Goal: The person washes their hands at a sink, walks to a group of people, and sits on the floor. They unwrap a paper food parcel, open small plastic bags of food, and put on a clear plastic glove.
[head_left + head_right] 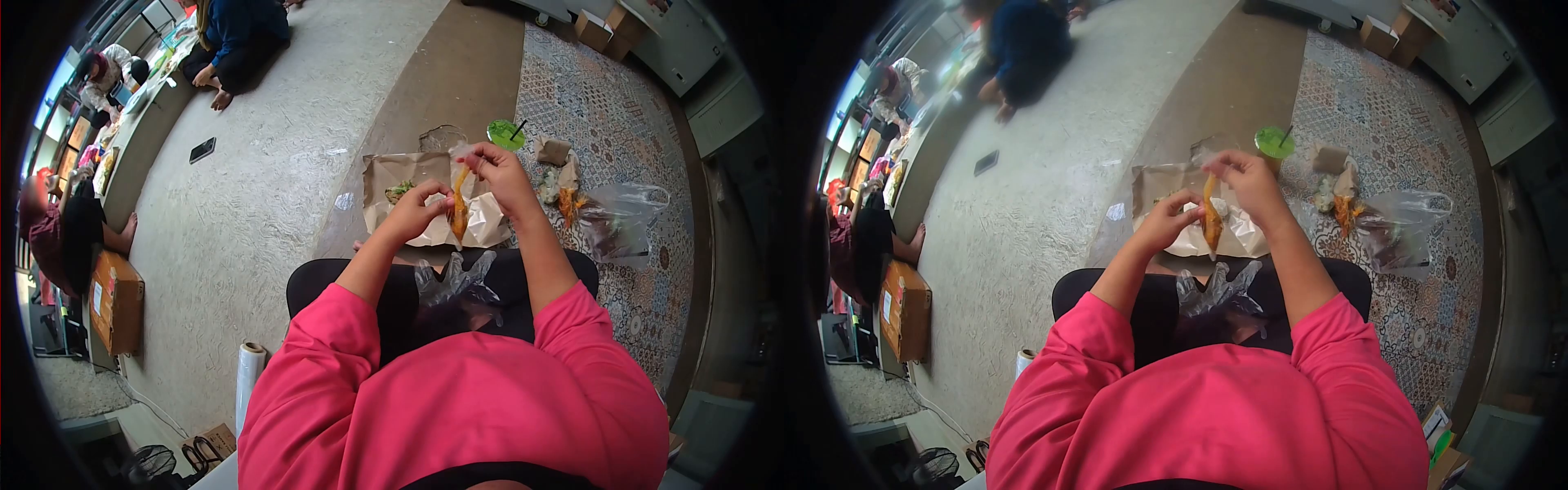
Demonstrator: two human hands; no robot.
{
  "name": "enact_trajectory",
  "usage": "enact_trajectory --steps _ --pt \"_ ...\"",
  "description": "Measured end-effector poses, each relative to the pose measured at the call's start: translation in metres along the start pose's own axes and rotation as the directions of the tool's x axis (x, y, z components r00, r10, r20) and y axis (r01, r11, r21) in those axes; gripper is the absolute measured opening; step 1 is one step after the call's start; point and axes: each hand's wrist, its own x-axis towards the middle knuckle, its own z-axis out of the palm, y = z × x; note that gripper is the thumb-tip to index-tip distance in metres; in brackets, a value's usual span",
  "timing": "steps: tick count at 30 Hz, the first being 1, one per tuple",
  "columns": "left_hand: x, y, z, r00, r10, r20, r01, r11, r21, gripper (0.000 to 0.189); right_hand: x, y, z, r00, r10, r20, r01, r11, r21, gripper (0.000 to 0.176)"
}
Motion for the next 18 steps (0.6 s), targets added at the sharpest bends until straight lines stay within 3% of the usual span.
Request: enact_trajectory --steps 1,2,4,5,7,9,10,13,14,15,17,18 --pt "0.0 -0.001 -0.001 0.994 -0.086 0.063 0.096 0.98 -0.172 0.014 0.001 0.0 -0.003 0.999 0.037 -0.01 -0.035 0.992 0.119 0.014" --pt "0.0 -0.002 0.0 0.994 -0.086 0.062 0.096 0.98 -0.174 0.014 0.003 0.009 -0.006 0.996 0.083 0.016 -0.084 0.962 0.261 0.017" --pt "-0.001 -0.004 0.003 0.995 -0.1 -0.001 0.094 0.93 -0.356 0.01 0.0 0.018 -0.002 0.988 0.152 0.025 -0.152 0.938 0.311 0.021" --pt "0.001 -0.008 0.004 0.995 -0.097 0.0 0.09 0.93 -0.355 0.01 -0.001 0.023 0.001 0.976 0.215 0.037 -0.214 0.908 0.36 0.025" --pt "0.004 -0.021 0.006 0.977 -0.092 -0.192 0.055 0.98 -0.192 0.01 -0.009 0.037 0.008 0.973 0.226 0.049 -0.228 0.903 0.364 0.035" --pt "0.007 -0.027 0.006 0.967 -0.068 -0.245 0.021 0.981 -0.192 0.01 -0.017 0.047 0.019 0.981 0.194 -0.018 -0.184 0.95 0.251 0.039" --pt "0.007 -0.026 0.006 0.953 -0.055 -0.298 0.013 0.99 -0.141 0.011 -0.019 0.05 0.025 0.992 0.12 -0.045 -0.107 0.968 0.225 0.036" --pt "0.0 -0.016 0.008 0.942 -0.001 -0.337 -0.009 1.0 -0.029 0.012 -0.02 0.049 0.027 0.98 0.2 0.017 -0.201 0.972 0.12 0.03" --pt "-0.002 -0.011 0.008 0.944 0.041 -0.328 -0.033 0.999 0.031 0.013 -0.018 0.054 0.028 0.984 0.18 0.005 -0.178 0.964 0.197 0.022" --pt "0.0 -0.015 0.008 0.945 0.042 -0.326 -0.033 0.999 0.033 0.013 -0.018 0.053 0.028 0.984 0.179 0.003 -0.176 0.964 0.199 0.022" --pt "0.004 -0.023 0.008 0.953 -0.125 -0.275 0.045 0.959 -0.28 0.013 -0.016 0.05 0.026 0.949 0.315 -0.002 -0.3 0.909 0.29 0.017" --pt "0.005 -0.024 0.007 0.953 -0.123 -0.277 0.043 0.959 -0.279 0.013 -0.009 0.086 0.02 0.982 0.172 -0.074 -0.15 0.96 0.239 0.015"
